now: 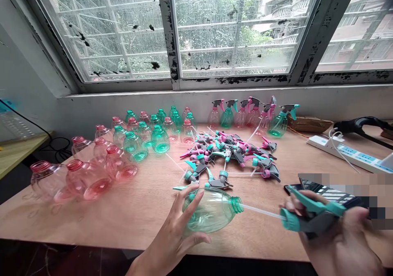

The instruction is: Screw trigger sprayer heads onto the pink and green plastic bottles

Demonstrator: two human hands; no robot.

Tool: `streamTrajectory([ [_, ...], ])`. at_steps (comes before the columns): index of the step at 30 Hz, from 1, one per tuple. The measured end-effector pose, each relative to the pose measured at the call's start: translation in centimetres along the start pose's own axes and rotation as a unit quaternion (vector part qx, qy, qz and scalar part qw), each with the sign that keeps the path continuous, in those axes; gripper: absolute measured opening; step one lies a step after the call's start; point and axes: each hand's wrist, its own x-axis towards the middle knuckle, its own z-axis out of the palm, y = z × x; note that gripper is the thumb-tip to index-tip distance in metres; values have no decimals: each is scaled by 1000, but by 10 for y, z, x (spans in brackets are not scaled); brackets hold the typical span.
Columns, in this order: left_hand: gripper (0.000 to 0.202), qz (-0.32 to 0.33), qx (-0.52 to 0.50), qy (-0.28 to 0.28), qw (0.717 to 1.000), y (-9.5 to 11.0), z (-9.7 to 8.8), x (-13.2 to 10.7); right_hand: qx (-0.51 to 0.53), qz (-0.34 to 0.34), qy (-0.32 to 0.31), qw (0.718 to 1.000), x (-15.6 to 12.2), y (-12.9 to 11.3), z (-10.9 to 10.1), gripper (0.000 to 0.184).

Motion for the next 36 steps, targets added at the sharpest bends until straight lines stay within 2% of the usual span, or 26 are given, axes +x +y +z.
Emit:
streamTrajectory([
  [2, 64, 3, -7, -10, 1000, 1, -2, 0, 118, 85, 30, 989, 7, -14, 25, 76],
  [3, 61, 1, -11, -13, 1000, 1, -2, -1, 133, 111, 26, 984, 9, -20, 36, 67],
  [5, 60, -7, -22, -15, 1000, 2, -3, -1, 120, 154, -8, 981, 8, -26, 51, 51],
  [8, 73, -53, -55, -7, 997, 3, -4, -1, 94, 170, -90, 977, 3, -27, 61, 51],
  [11, 93, -111, -102, 6, 989, 5, -5, 0, 91, 155, -163, 970, 3, -24, 62, 40],
  [13, 93, -129, -122, -6, 984, 7, -7, 2, 82, 144, -182, 969, 6, -21, 61, 44],
  [16, 88, -146, -139, -46, 978, 11, -10, 4, 131, 150, -147, 969, 10, -14, 59, 45],
  [18, 90, -158, -141, -64, 975, 11, -11, 5, 192, 170, -109, 960, 11, -12, 58, 49],
  [20, 95, -160, -139, -76, 974, 10, -12, 4, 207, 184, -102, 956, 11, -12, 59, 45],
  [23, 94, -152, -156, -89, 972, 5, -13, 0, 142, 177, -121, 966, 11, -15, 60, 39],
  [28, 88, -174, -177, -91, 964, 3, -14, -1, 49, 155, -157, 974, 14, -14, 56, 48],
  [31, 99, -178, -171, -92, 965, 5, -14, 0, 21, 154, -143, 977, 15, -10, 54, 49],
  [34, 114, -171, -153, -95, 969, 7, -13, 2, 48, 167, -138, 975, 14, -11, 56, 44],
  [36, 116, -171, -137, -104, 970, 7, -13, 3, 56, 175, -132, 974, 13, -14, 57, 45],
])
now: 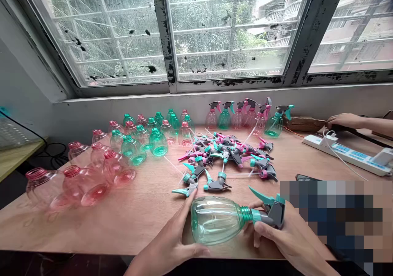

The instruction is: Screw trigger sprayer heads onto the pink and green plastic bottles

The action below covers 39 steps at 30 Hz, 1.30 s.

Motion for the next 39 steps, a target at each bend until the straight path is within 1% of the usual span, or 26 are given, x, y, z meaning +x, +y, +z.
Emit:
streamTrajectory([
  [3, 113, -2, 16, -10, 1000, 1, -2, 1, 6, 12, 15, 1000, -2, -3, 3, 52],
  [9, 110, 11, 16, -13, 1000, 0, -2, 1, 14, 7, 13, 1000, 1, -2, 4, 45],
  [11, 117, 1, 14, -13, 1000, -1, -1, 1, 20, 7, 17, 1000, 1, 1, 3, 45],
  [13, 129, -9, 0, -20, 1000, 1, -1, 1, 19, 5, 23, 1000, 1, 5, 2, 45],
  [15, 135, -2, -11, -30, 999, 2, -1, 1, 12, 8, 27, 1000, 1, 8, 0, 47],
  [19, 116, 15, -4, -43, 999, 5, -4, 2, 17, 3, 19, 1000, 2, 7, 0, 47],
  [25, 108, -7, -36, -27, 999, 1, -5, 0, 17, 6, 14, 1000, 2, 1, 4, 47],
  [27, 111, -4, -71, -31, 997, 0, -3, 0, 22, 4, 12, 1000, 2, 1, 3, 46],
  [30, 124, 8, -162, -51, 985, -3, 0, 3, 40, 3, 13, 999, 1, 2, 3, 44],
  [31, 124, 14, -189, -56, 980, -4, 1, 3, 44, 4, 16, 999, 0, 2, 3, 45],
  [32, 120, 19, -204, -56, 977, -5, 2, 3, 44, 6, 18, 999, 0, 2, 3, 46],
  [33, 113, 22, -205, -51, 977, -6, 2, 4, 39, 6, 21, 999, -1, 2, 3, 46],
  [35, 102, 17, -171, -36, 985, -7, 3, 3, 23, 4, 26, 999, -2, 1, 3, 45],
  [37, 102, 3, -131, -28, 991, -6, 3, 2, 10, 0, 30, 999, -2, 0, 3, 45],
  [39, 108, -5, -119, -34, 992, -4, 2, 1, 4, 1, 30, 1000, -1, -2, 3, 46],
])
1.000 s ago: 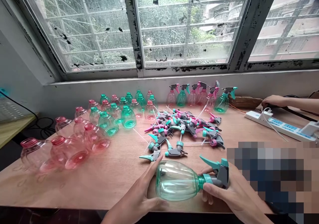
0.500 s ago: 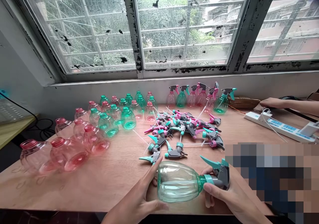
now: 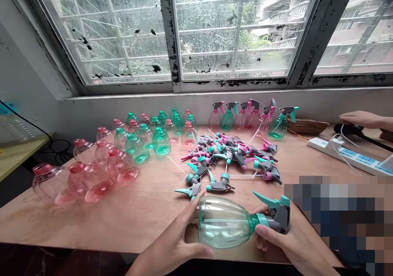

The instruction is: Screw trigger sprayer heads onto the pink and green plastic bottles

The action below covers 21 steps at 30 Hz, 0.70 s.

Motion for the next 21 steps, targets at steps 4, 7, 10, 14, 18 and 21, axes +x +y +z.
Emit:
streamTrajectory([
  [4, 113, 9, -2, -11, 1000, 3, 0, -1, 3, 3, -5, 1000, 1, -1, 1, 47],
  [7, 121, 12, -11, -18, 1000, 4, 1, -1, 4, -4, -13, 1000, 0, 1, 1, 44],
  [10, 131, 18, -21, -25, 999, 6, 1, -3, 2, -7, -38, 999, 1, 4, 0, 41],
  [14, 109, 27, 13, -28, 999, 5, -1, -3, -4, -9, -42, 999, 1, 4, -1, 41],
  [18, 111, 38, 29, -25, 999, 2, -2, -4, 11, 1, -35, 999, 1, 1, 0, 43],
  [21, 103, 49, 13, -38, 998, 1, -1, -4, 18, 6, -43, 999, 1, 0, 1, 42],
])
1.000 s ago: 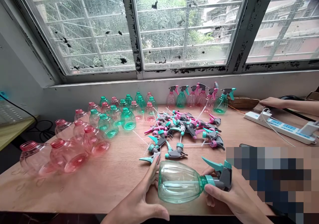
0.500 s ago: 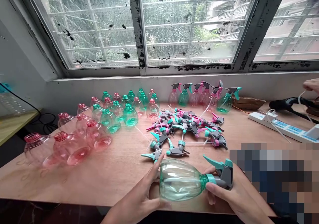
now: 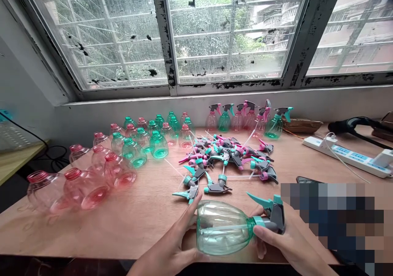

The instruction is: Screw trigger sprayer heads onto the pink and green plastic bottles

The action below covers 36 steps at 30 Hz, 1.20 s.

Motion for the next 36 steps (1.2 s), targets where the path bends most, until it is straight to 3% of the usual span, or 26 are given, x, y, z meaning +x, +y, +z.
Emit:
streamTrajectory([
  [6, 128, -25, -14, -6, 1000, 5, -1, 2, -2, 4, 10, 1000, 0, 2, -2, 44],
  [12, 115, -20, 23, -1, 1000, 4, -2, 2, -5, -9, 1, 1000, 2, 2, -2, 41],
  [17, 98, 0, -46, -28, 999, 1, 0, 3, 8, -3, 0, 1000, 2, 2, -1, 42],
  [23, 128, -28, -50, -19, 998, 3, -2, 5, 5, 6, 14, 1000, 0, 0, 0, 44],
  [29, 120, -24, -38, -17, 999, 7, -2, 1, -5, -6, 6, 1000, 2, -1, 0, 43],
  [33, 104, -8, -20, -23, 1000, 11, 1, 1, -7, -4, 4, 1000, 2, -1, 0, 44],
  [36, 109, -11, -16, -20, 1000, 10, 1, 1, -10, 0, 4, 1000, 1, -3, 1, 45],
])
